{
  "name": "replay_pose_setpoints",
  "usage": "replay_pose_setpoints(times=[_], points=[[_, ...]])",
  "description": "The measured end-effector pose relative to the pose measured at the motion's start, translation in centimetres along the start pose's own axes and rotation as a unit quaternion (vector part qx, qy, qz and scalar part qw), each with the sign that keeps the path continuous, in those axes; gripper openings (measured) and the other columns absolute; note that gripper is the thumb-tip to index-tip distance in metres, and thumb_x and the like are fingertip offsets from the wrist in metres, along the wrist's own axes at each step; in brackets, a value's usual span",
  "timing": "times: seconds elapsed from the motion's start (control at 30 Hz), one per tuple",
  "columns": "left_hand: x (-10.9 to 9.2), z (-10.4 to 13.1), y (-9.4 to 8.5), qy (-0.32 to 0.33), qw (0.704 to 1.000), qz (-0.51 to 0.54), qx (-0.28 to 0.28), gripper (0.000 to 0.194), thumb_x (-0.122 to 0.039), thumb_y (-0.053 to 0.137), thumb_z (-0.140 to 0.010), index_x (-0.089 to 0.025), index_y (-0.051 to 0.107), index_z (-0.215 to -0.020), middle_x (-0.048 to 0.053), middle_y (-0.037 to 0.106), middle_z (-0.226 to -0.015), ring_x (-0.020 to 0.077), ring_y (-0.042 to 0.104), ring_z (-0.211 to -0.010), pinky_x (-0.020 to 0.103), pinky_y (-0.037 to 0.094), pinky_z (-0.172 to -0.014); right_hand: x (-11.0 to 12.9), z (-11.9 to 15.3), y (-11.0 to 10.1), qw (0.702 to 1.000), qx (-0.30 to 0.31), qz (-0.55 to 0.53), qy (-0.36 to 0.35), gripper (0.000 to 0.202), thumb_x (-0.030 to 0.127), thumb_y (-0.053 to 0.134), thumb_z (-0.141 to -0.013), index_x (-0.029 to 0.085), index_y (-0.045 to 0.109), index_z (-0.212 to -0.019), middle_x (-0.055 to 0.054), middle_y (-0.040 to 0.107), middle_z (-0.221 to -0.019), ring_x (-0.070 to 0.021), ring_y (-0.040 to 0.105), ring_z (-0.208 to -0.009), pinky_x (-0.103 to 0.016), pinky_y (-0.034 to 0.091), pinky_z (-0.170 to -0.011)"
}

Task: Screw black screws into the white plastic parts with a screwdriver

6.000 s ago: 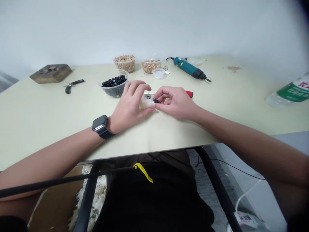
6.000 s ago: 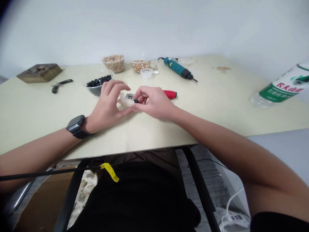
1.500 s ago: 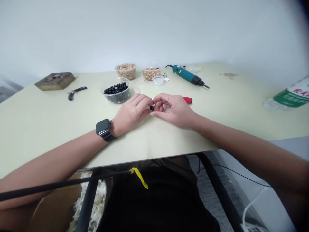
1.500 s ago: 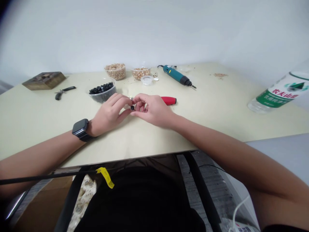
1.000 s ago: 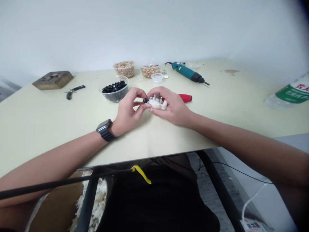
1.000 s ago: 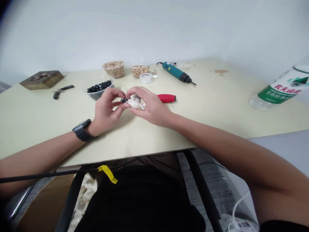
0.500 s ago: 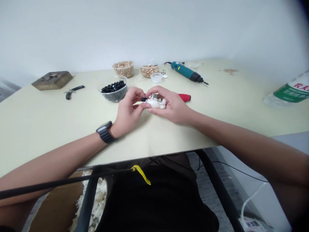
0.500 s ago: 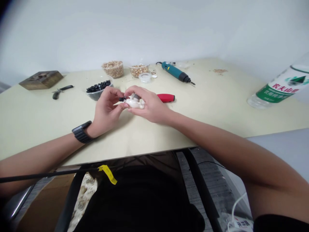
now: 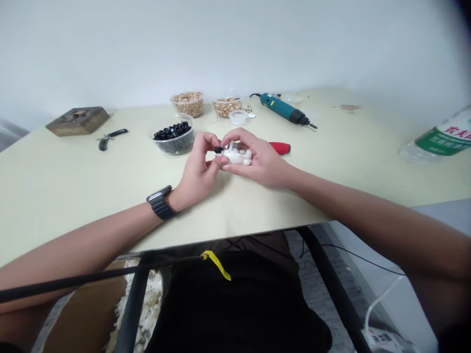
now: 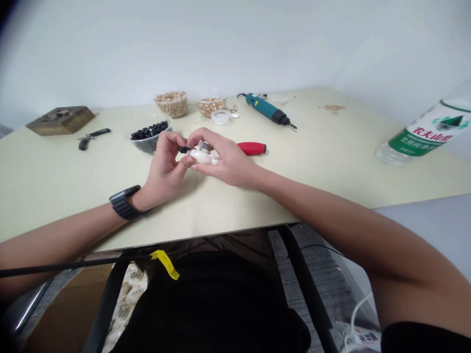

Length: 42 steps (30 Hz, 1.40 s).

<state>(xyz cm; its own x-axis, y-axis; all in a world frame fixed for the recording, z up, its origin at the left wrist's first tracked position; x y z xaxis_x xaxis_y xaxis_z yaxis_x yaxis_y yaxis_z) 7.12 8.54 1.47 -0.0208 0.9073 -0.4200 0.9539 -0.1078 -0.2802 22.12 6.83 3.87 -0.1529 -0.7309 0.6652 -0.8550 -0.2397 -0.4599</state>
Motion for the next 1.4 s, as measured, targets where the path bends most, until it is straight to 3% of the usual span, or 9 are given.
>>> replay_pose_setpoints(times=[0.27, 0.4, 0.47, 0.53, 0.7, 0.93, 1.03, 1.17, 1.4], points=[[0.4, 0.1, -0.6, -0.03, 1.0, 0.003, -0.007, 0.04, -0.064, 0.078, -0.116, -0.03, 0.062, -0.131, 0.005, 0.063, -0.117, 0.0209, 0.066, -0.102, 0.032, 0.065, -0.078, 0.7, -0.2, 0.2, 0.997, 0.045, 0.052, -0.031, 0.049, 0.046, 0.09, -0.103, 0.028, 0.068, -0.142, -0.011, 0.076, -0.144, -0.0336, 0.071, -0.13, -0.054, 0.058, -0.116], [1.9, 0.3, -1.5, -0.103, 0.994, 0.03, -0.019, 0.049, -0.072, 0.083, -0.11, -0.03, 0.063, -0.126, 0.008, 0.063, -0.118, 0.024, 0.069, -0.103, 0.036, 0.07, -0.074, -0.1, -0.4, -4.4, 0.99, 0.006, 0.138, 0.029, 0.054, 0.065, 0.086, -0.107, 0.034, 0.072, -0.15, -0.013, 0.07, -0.165, -0.0407, 0.063, -0.152, -0.059, 0.063, -0.117], [2.5, 0.1, -2.2, -0.118, 0.993, 0.016, -0.015, 0.051, -0.072, 0.086, -0.107, -0.029, 0.065, -0.125, 0.009, 0.064, -0.117, 0.0244, 0.069, -0.104, 0.036, 0.072, -0.073, -1.4, 0.0, -8.3, 0.971, -0.046, 0.22, 0.075, 0.05, 0.067, 0.089, -0.104, 0.033, 0.078, -0.14, -0.014, 0.075, -0.153, -0.043, 0.066, -0.144, -0.061, 0.063, -0.115], [2.6, -0.2, -2.8, -0.111, 0.994, -0.007, -0.004, 0.049, -0.068, 0.089, -0.105, -0.029, 0.065, -0.123, 0.008, 0.066, -0.116, 0.023, 0.07, -0.103, 0.034, 0.071, -0.072, -3.7, 0.7, -10.2, 0.949, -0.003, 0.289, 0.126, 0.043, 0.065, 0.098, -0.095, 0.031, 0.083, -0.118, -0.014, 0.081, -0.127, -0.0433, 0.071, -0.124, -0.061, 0.062, -0.108], [2.7, -0.7, -4.2, -0.077, 0.996, -0.051, 0.009, 0.037, -0.061, 0.084, -0.111, -0.031, 0.065, -0.121, 0.005, 0.072, -0.116, 0.0191, 0.071, -0.101, 0.03, 0.069, -0.071, -8.5, 2.3, -10.1, 0.909, 0.116, 0.345, 0.205, 0.03, 0.052, 0.092, -0.095, 0.027, 0.076, -0.101, -0.01, 0.076, -0.097, -0.034, 0.069, -0.09, -0.05, 0.054, -0.084], [2.9, -1.5, -4.6, -0.079, 0.996, 0.029, 0.021, 0.043, -0.063, 0.087, -0.11, -0.029, 0.064, -0.119, 0.006, 0.072, -0.113, 0.0172, 0.072, -0.094, 0.027, 0.071, -0.065, -7.3, 2.5, -9.6, 0.9, 0.083, 0.345, 0.254, 0.039, 0.06, 0.081, -0.104, 0.026, 0.072, -0.12, -0.012, 0.08, -0.101, -0.0326, 0.067, -0.081, -0.047, 0.052, -0.078], [3.2, -2.1, -4.5, -0.119, 0.988, 0.082, 0.044, 0.055, -0.068, 0.097, -0.101, -0.027, 0.063, -0.115, 0.006, 0.073, -0.111, 0.0184, 0.074, -0.091, 0.029, 0.072, -0.061, -6.3, 2.1, -10.9, 0.916, 0.023, 0.332, 0.225, 0.049, 0.058, 0.087, -0.098, 0.028, 0.077, -0.136, -0.01, 0.084, -0.108, -0.0343, 0.073, -0.091, -0.048, 0.057, -0.086], [3.2, -2.4, -3.8, -0.194, 0.967, 0.136, 0.096, 0.055, -0.064, 0.103, -0.097, -0.027, 0.066, -0.114, 0.007, 0.078, -0.112, 0.0204, 0.077, -0.089, 0.033, 0.075, -0.064, -4.8, 1.3, -12.5, 0.942, -0.065, 0.296, 0.141, 0.034, 0.047, 0.084, -0.098, 0.029, 0.085, -0.127, -0.01, 0.086, -0.124, -0.0404, 0.077, -0.112, -0.06, 0.06, -0.105], [2.6, -1.6, -2.1, -0.254, 0.929, 0.202, 0.176, 0.047, -0.055, 0.107, -0.095, -0.027, 0.073, -0.112, 0.006, 0.083, -0.105, 0.0183, 0.081, -0.077, 0.028, 0.073, -0.058, -3.6, 0.9, -11.9, 0.961, -0.072, 0.253, 0.082, 0.023, 0.043, 0.089, -0.095, 0.037, 0.089, -0.118, -0.009, 0.085, -0.129, -0.0472, 0.072, -0.129, -0.074, 0.058, -0.114]])
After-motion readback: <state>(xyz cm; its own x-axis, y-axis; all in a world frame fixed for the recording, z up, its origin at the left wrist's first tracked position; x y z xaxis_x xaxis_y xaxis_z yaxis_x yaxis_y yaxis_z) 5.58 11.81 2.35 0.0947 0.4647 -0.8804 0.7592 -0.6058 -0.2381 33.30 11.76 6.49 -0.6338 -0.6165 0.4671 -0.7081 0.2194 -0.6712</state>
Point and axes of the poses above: each hand's wrist, its own z-axis away from the middle knuckle, its own y-axis out of the palm, x = y × z, the point moved 10 cm from there along -z, towards the middle knuckle
